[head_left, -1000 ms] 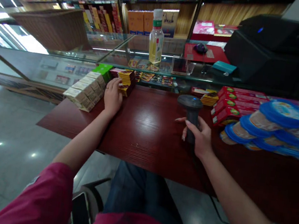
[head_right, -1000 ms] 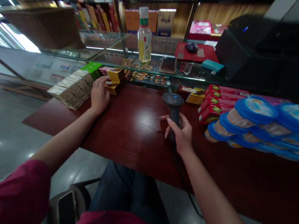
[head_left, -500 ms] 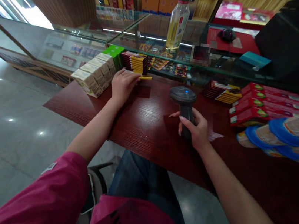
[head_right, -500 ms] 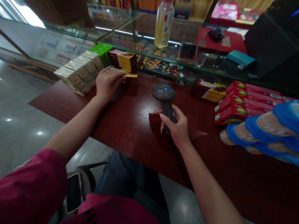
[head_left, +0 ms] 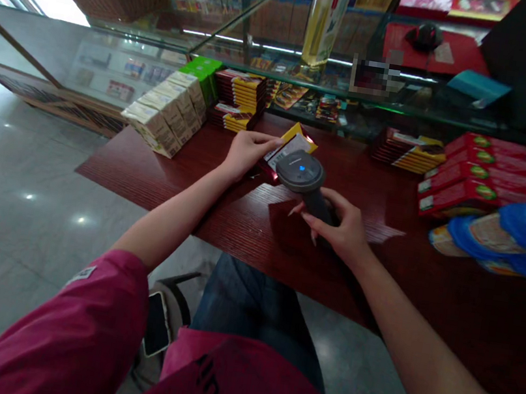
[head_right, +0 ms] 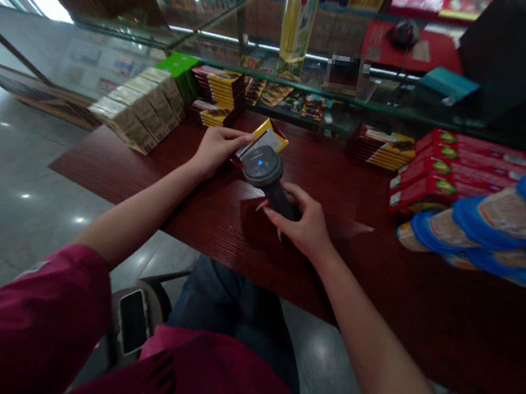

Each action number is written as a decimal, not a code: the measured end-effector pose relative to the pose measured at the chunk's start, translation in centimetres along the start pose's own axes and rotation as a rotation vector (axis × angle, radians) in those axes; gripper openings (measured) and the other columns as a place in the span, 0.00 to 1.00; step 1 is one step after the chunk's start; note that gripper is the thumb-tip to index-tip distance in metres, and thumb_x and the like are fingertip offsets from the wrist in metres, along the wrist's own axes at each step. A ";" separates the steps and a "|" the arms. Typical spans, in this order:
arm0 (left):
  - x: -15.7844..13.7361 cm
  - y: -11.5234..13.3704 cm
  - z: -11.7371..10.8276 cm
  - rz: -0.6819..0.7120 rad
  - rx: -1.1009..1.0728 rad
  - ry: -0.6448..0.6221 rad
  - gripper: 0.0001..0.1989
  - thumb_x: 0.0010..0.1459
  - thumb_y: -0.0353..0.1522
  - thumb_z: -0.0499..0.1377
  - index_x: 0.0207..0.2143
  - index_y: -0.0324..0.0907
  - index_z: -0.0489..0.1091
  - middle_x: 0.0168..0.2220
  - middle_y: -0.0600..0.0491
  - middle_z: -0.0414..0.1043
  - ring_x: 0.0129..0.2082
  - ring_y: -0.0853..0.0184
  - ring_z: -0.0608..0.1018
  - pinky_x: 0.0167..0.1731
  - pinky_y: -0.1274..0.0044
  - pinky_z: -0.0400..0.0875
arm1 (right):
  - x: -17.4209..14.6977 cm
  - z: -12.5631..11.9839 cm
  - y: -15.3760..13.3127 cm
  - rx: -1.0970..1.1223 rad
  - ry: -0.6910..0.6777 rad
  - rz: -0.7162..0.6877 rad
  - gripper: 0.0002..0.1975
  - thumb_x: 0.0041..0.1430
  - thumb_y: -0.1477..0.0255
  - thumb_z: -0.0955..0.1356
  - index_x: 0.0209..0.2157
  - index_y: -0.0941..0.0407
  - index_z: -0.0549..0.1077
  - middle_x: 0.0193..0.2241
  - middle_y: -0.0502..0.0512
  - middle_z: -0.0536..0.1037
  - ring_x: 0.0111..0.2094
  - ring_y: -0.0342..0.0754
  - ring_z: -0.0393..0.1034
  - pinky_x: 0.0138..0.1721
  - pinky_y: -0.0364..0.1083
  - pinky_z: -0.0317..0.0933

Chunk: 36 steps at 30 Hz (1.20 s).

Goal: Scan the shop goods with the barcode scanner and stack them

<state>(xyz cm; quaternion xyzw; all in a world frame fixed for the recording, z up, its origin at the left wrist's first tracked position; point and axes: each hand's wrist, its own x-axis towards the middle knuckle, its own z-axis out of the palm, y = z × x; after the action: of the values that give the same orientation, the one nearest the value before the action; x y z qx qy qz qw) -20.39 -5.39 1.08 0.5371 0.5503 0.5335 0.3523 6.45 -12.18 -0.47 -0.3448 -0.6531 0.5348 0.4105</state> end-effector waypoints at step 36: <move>7.9 3.6 24.3 0.902 0.805 -0.333 0.19 0.73 0.29 0.59 0.63 0.45 0.78 0.62 0.45 0.80 0.64 0.56 0.81 0.62 0.65 0.76 | -5.7 -6.1 -1.9 0.198 0.826 -0.055 0.18 0.58 0.59 0.78 0.42 0.54 0.74 0.35 0.52 0.86 0.16 0.39 0.67 0.16 0.42 0.63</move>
<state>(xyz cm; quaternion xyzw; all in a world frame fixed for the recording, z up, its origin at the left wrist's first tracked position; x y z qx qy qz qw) 2.33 6.75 1.61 0.8830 0.3648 0.2897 -0.0566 14.40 -15.02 0.96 -0.4715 -0.3882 0.4010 0.6828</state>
